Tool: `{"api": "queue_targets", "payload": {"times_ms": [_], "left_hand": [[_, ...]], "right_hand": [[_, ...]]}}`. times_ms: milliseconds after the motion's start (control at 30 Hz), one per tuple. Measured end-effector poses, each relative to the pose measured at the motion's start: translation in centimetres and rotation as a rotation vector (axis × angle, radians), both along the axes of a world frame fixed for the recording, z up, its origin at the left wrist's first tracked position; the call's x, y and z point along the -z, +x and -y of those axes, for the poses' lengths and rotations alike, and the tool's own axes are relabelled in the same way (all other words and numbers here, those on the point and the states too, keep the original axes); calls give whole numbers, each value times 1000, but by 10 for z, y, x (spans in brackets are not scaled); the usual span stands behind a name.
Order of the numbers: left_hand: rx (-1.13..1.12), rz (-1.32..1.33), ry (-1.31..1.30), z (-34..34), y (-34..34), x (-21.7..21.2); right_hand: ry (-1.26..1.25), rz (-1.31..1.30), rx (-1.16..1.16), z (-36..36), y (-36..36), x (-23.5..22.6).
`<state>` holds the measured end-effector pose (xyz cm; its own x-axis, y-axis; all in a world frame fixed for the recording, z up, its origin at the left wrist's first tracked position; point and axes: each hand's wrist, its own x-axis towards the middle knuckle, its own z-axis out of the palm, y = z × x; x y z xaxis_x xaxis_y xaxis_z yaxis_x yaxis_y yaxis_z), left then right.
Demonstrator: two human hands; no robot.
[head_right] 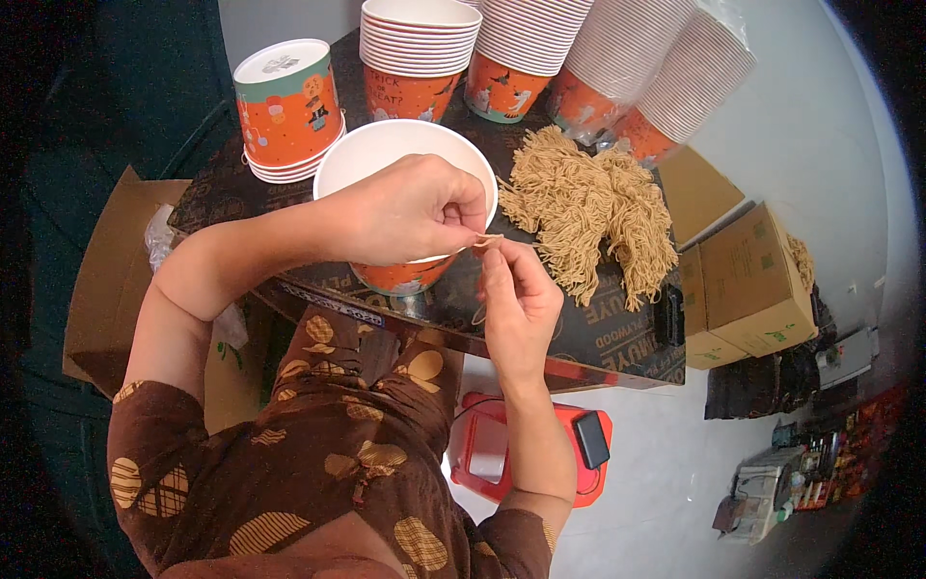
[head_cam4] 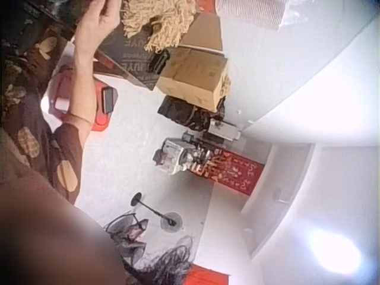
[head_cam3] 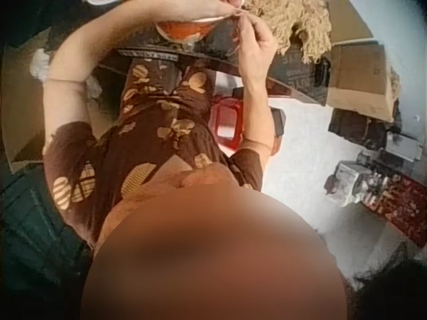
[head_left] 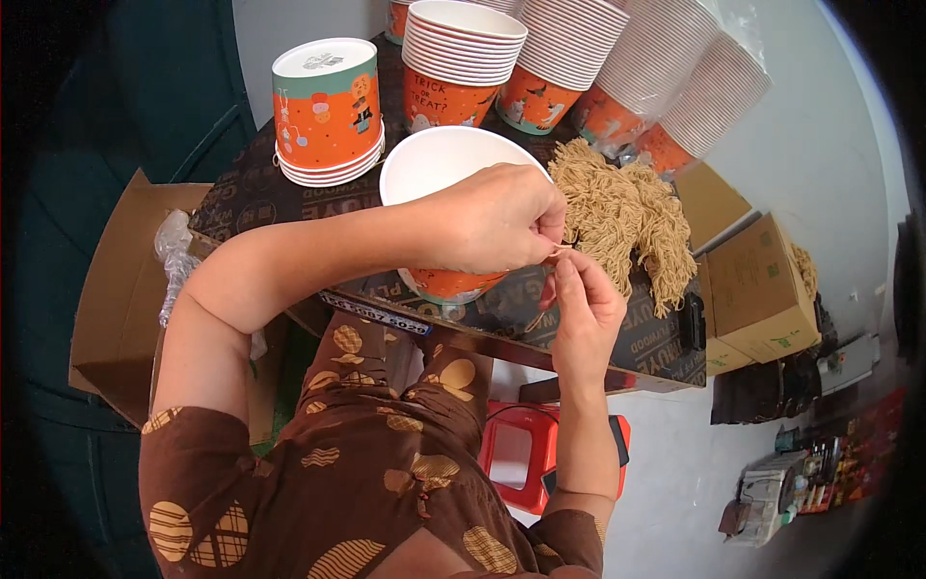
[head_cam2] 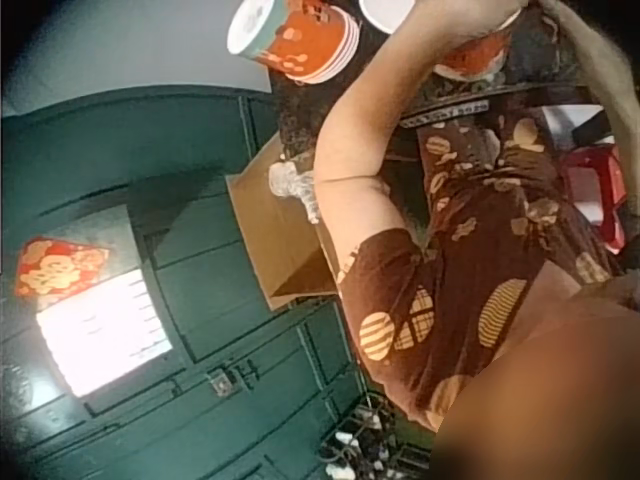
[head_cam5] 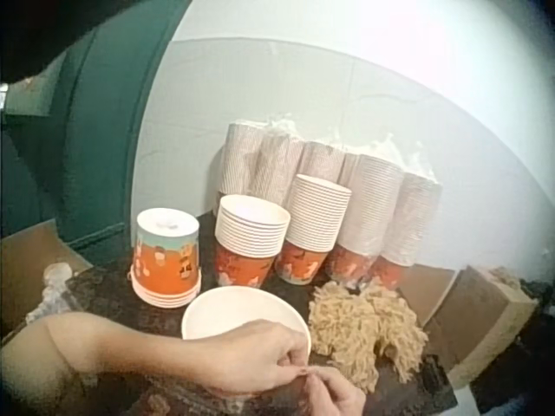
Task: Attaching handle strings to paper buckets using a small wooden stick tool.
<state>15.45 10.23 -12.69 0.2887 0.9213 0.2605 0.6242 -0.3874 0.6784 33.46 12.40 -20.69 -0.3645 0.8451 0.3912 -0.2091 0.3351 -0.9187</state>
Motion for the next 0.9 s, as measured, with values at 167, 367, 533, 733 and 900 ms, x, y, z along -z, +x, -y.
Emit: {"api": "queue_targets", "payload": {"times_ms": [167, 367, 533, 733, 900], "left_hand": [[-24, 69, -62, -1, -1, 0], [-33, 76, -73, -1, -1, -2], [-39, 84, -57, 0, -2, -1], [-31, -27, 12, 0, -4, 3], [-87, -122, 43, -3, -2, 2]], "right_hand": [[-59, -117, 57, 2, -6, 0], [-47, -147, 100, 3, -10, 1], [58, -96, 112, 3, -12, 7], [213, 11, 133, 4, -13, 12], [394, 91, 196, 0, -12, 14]]}}
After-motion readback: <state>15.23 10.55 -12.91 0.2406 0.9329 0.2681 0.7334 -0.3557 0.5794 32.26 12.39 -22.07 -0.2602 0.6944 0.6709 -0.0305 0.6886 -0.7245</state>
